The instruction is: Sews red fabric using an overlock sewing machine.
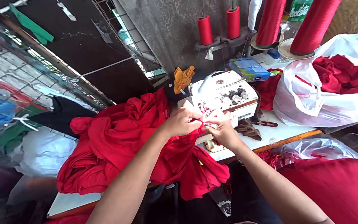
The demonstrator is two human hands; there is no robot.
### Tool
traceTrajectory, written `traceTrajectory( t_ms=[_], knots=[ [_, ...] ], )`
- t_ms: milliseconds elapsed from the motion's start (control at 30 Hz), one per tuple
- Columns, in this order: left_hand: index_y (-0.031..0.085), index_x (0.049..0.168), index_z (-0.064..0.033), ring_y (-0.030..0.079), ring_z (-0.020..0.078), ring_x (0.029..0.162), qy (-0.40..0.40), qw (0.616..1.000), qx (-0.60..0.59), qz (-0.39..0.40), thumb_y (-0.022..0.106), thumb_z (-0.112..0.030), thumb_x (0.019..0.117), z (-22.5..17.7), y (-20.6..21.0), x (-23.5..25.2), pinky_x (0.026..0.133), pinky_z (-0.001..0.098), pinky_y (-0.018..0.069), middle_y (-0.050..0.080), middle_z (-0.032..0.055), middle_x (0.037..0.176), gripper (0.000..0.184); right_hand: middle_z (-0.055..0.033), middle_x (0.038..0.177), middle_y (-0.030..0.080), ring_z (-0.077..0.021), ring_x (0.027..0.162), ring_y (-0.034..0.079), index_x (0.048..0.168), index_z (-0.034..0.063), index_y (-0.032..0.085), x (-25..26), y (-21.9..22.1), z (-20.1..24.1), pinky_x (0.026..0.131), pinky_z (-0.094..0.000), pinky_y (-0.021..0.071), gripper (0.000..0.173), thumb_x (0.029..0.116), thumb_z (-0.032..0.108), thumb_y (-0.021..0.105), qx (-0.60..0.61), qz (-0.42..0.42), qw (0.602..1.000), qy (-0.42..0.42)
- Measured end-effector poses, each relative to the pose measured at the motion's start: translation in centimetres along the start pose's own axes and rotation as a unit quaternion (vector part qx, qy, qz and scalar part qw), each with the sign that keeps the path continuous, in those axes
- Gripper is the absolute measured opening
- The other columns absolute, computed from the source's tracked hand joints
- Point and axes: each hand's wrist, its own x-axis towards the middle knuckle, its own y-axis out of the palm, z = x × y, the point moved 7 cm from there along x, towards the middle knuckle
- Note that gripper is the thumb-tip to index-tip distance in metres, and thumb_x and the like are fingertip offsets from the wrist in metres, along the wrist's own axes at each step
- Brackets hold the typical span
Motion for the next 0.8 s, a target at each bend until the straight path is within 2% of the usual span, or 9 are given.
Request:
traceTrajectory(
  t_ms=[67,167,267,333,433,500,633,733,800],
  knots=[
    [0.075,0.078,-0.0167,0.058,0.0021,0.081,0.009,1.0,0.01,-0.016,0.056,-0.022,0.0886,-0.2,0.9,-0.1,0.078,0.033,0.0437,0.067,-0.0104,0.076,0.023,-0.0044,0.099,0.064,-0.0304,0.112,0.052,0.096,0.0152,0.082,-0.8,-0.3,-0.3,0.094,-0.0587,0.0363,0.017,0.0912,0.028,0.072,-0.011,-0.01,1.0,-0.005],
    [0.076,0.089,-0.0168,0.058,0.019,0.105,0.028,0.998,0.063,-0.008,0.062,-0.036,0.0924,0.3,3.7,-1.0,0.094,0.0475,0.0381,0.072,-0.004,0.092,0.024,-0.0033,0.097,0.066,-0.024,0.108,0.056,0.09,0.0162,0.082,-3.5,-0.2,-2.2,0.096,-0.0499,0.0411,0.015,0.0889,0.028,0.073,0.01,-0.024,0.999,0.025],
    [0.071,0.122,-0.0115,0.054,0.0354,0.13,-0.04,0.989,0.138,0.043,0.065,-0.049,0.0919,1.9,6.2,-3.0,0.11,0.0645,0.031,0.068,0.011,0.128,0.049,-0.0004,0.092,0.062,-0.0157,0.102,0.056,0.09,0.0163,0.082,-5.9,0.9,-4.4,0.096,-0.0423,0.0406,0.011,0.0864,0.025,0.076,0.061,-0.042,0.995,0.066],
    [0.067,0.131,-0.0111,0.058,0.0356,0.127,-0.048,0.986,0.161,-0.004,0.065,-0.045,0.0936,2.8,6.7,-4.2,0.109,0.0605,0.0379,0.067,0.0131,0.13,0.05,0.0007,0.09,0.061,-0.0125,0.098,0.057,0.092,0.0174,0.083,-5.6,1.3,-4.9,0.095,-0.0387,0.0443,0.013,0.0877,0.027,0.076,0.061,-0.058,0.994,0.064],
    [0.068,0.133,-0.0108,0.063,0.0334,0.118,-0.05,0.98,0.184,-0.062,0.061,-0.025,0.0967,2.5,6.7,-4.8,0.106,0.0507,0.0447,0.07,0.0135,0.121,0.04,-0.0019,0.087,0.065,-0.0219,0.102,0.056,0.089,0.0173,0.083,-3.9,1.2,-5.2,0.097,-0.0488,0.0382,0.015,0.0887,0.029,0.075,0.05,-0.076,0.994,0.055],
    [0.067,0.135,-0.0102,0.06,0.034,0.124,-0.079,0.977,0.192,-0.055,0.057,-0.017,0.0984,2.3,6.9,-4.6,0.11,0.0497,0.0426,0.068,0.0141,0.128,0.038,-0.0023,0.091,0.065,-0.0243,0.107,0.055,0.091,0.0187,0.084,-3.3,1.3,-5.6,0.099,-0.0521,0.0369,0.015,0.089,0.031,0.074,0.052,-0.08,0.993,0.066],
    [0.064,0.137,-0.0053,0.045,0.0366,0.141,-0.166,0.966,0.198,0.009,0.046,-0.014,0.1043,2.6,7.6,-3.4,0.117,0.0501,0.0332,0.057,0.0161,0.145,0.038,-0.0047,0.095,0.068,-0.0308,0.111,0.054,0.092,0.0198,0.084,-3.2,1.5,-5.3,0.096,-0.0579,0.0366,0.017,0.0894,0.032,0.073,0.011,-0.118,0.991,0.06],
    [0.068,0.129,-0.0079,0.049,0.0334,0.134,-0.195,0.955,0.216,0.055,0.044,-0.012,0.1045,3.1,7.7,-1.9,0.114,0.0501,0.0316,0.062,0.0123,0.138,0.034,-0.0048,0.097,0.064,-0.0329,0.11,0.052,0.094,0.0231,0.084,-3.6,1.7,-4.3,0.091,-0.0591,0.0366,0.016,0.0903,0.032,0.071,-0.048,-0.13,0.989,0.044],
    [0.072,0.119,-0.0088,0.054,0.0359,0.124,-0.16,0.946,0.27,0.08,0.054,-0.009,0.1001,3.7,7.8,-0.8,0.106,0.0561,0.0341,0.066,0.0142,0.125,0.027,-0.0061,0.1,0.064,-0.034,0.109,0.053,0.094,0.0231,0.084,-4.4,1.8,-3.6,0.088,-0.0588,0.0378,0.017,0.0909,0.032,0.07,-0.085,-0.132,0.987,0.032]
  ],
)
